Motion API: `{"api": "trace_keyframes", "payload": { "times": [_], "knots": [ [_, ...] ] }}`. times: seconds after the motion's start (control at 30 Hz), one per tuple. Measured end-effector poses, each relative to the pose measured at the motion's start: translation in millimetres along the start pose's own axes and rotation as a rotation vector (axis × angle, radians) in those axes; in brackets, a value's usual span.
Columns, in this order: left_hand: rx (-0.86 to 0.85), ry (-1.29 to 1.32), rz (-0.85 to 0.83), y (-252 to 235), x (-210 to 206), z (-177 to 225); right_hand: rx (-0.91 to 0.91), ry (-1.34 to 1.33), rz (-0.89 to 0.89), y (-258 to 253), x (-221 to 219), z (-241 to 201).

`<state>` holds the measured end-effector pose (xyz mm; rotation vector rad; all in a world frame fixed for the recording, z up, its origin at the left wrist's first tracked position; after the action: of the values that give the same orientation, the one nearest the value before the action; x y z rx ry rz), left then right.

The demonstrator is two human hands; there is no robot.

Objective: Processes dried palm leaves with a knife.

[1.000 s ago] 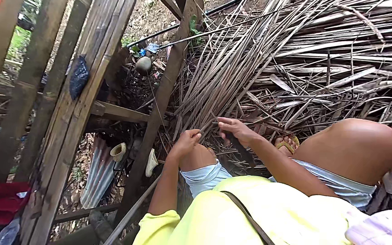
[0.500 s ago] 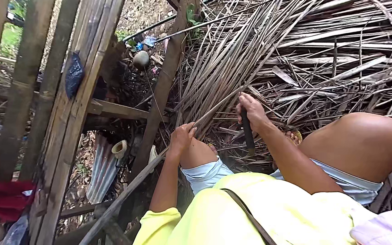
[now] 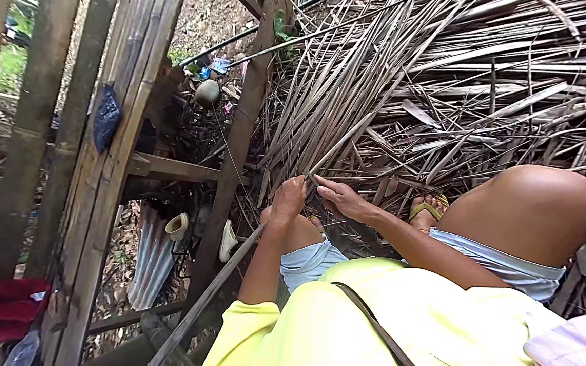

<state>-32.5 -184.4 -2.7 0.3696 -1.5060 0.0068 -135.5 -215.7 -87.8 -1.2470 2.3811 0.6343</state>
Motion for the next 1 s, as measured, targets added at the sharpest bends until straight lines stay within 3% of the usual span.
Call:
{"api": "trace_keyframes", "payload": {
  "times": [0.37, 0.67, 0.77, 0.9, 1.0],
  "knots": [
    [0.110, -0.118, 0.008, 4, -14, 18, 0.057, 0.087, 0.091, -6, 7, 7],
    [0.171, -0.116, -0.118, 10, -28, 13, 0.099, 0.450, 0.142, -25, 23, 17],
    [0.205, -0.104, -0.177, 14, -30, 10, 0.052, 0.399, 0.129, -24, 24, 18],
    [0.221, -0.053, -0.134, 12, -20, -4, -0.010, 0.282, 0.030, -15, 8, 18],
    [0.202, -0.050, -0.155, 14, -17, -5, 0.000, 0.365, 0.078, -24, 21, 21]
  ]
}}
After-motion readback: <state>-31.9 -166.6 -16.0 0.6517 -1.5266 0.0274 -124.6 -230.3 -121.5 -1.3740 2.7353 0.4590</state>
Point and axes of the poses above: each hand's wrist, its own y-axis away from the middle knuckle, its own x-axis out of the back of the hand, z = x × y, the point moved 9 cm from there along -y, towards the middle knuckle, and after that the axes turned 15 degrees about -y, right-handed, at the moved point
